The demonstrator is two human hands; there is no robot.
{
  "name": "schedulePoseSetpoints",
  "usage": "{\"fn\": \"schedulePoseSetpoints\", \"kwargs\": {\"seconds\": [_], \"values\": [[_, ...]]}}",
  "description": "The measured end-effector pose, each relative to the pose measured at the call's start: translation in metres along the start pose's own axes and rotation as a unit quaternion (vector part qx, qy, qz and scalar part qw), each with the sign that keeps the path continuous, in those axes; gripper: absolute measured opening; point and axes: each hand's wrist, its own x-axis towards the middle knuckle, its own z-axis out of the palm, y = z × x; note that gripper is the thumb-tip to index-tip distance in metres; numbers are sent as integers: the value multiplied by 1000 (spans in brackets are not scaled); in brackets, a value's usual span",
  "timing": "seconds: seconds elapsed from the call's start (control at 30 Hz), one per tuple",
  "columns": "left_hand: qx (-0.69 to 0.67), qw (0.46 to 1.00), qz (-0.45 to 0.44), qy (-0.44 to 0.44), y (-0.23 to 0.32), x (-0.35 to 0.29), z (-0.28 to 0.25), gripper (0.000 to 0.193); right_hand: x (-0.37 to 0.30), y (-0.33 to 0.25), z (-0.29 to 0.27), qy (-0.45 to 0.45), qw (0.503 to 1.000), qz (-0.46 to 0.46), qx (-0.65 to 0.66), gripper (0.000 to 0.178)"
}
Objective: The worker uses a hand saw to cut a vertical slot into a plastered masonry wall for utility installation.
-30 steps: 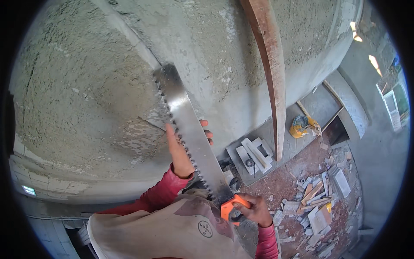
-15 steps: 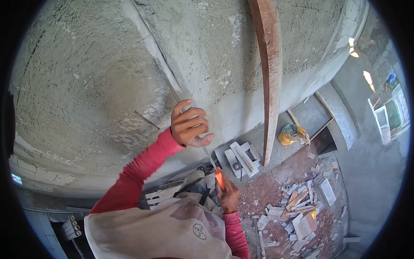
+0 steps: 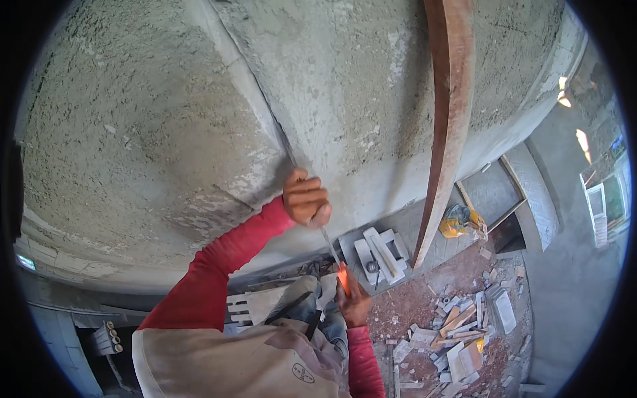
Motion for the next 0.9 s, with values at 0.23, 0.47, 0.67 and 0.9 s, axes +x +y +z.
{"fn": "schedulePoseSetpoints", "kwargs": {"seconds": [0.23,0.47,0.67,0.9], "values": [[-23,998,44,-27,8,37,-3,24,-2,7,-16,13,1000,-7,-15,49],[19,993,84,-79,-28,30,-23,31,-15,-67,-78,-49,991,108,-64,44],[-49,990,135,0,25,37,-10,28,-57,-14,-66,10,997,-35,-70,47],[7,990,141,-28,-23,54,-26,27,6,-10,-7,51,998,-39,6,49]]}}
